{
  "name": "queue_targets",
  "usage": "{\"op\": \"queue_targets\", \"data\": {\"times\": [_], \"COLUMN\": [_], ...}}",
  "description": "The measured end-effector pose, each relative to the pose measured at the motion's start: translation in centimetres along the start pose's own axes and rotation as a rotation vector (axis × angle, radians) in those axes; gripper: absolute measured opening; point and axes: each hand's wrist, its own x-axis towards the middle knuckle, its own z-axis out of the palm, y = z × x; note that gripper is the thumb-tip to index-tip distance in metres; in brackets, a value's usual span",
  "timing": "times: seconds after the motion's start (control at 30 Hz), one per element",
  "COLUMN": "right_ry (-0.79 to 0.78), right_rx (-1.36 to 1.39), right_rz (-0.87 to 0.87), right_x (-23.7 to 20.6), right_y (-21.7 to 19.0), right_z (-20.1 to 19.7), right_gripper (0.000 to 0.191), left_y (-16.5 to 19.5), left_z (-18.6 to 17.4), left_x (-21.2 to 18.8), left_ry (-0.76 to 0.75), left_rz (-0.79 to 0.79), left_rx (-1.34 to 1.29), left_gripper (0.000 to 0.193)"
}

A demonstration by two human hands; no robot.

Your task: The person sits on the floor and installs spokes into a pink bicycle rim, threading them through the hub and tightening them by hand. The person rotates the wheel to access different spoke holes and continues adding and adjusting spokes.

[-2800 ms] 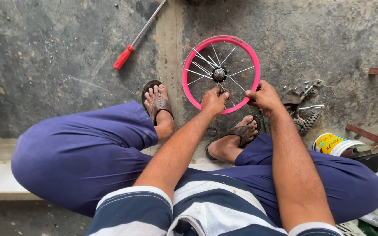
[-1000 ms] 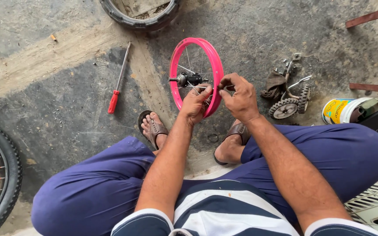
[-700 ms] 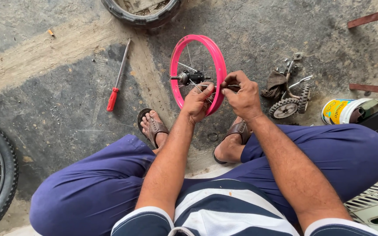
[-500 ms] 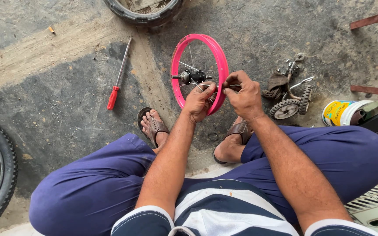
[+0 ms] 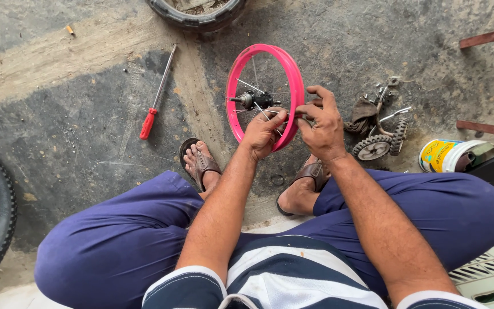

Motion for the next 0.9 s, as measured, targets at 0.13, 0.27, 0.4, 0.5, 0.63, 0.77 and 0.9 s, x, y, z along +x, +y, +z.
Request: {"op": "queue_targets", "data": {"times": [0.13, 0.27, 0.4, 0.5, 0.63, 0.77, 0.9], "right_ry": [-0.018, -0.054, -0.065, -0.081, -0.067, -0.065, -0.073], "right_rx": [-0.366, 0.001, -0.069, 0.055, -0.139, 0.014, -0.066], "right_rz": [-0.151, 0.033, -0.03, 0.083, -0.075, 0.02, -0.024], "right_x": [0.0, 0.0, 0.0, -0.1, -0.2, -0.3, -0.3], "right_y": [0.3, 0.6, 1.2, 1.6, 2.0, 2.0, 2.1], "right_z": [-0.4, -0.3, -0.3, -0.2, -0.5, -0.5, -0.5], "right_gripper": [0.018, 0.025, 0.025, 0.023, 0.021, 0.027, 0.026], "left_y": [-0.5, -0.6, -0.6, -0.8, -0.9, -1.2, -1.7], "left_z": [0.1, 0.6, 1.0, 1.2, 1.2, 1.1, 0.9], "left_x": [0.3, 0.4, 0.3, 0.4, 0.6, 0.9, 1.1], "left_ry": [0.008, 0.02, 0.006, 0.014, 0.017, 0.016, 0.024], "left_rz": [0.001, -0.014, -0.029, -0.032, -0.024, -0.014, -0.015], "left_rx": [-0.005, -0.009, -0.009, -0.036, -0.031, -0.033, -0.004], "left_gripper": [0.022, 0.022, 0.023, 0.023, 0.024, 0.024, 0.025]}}
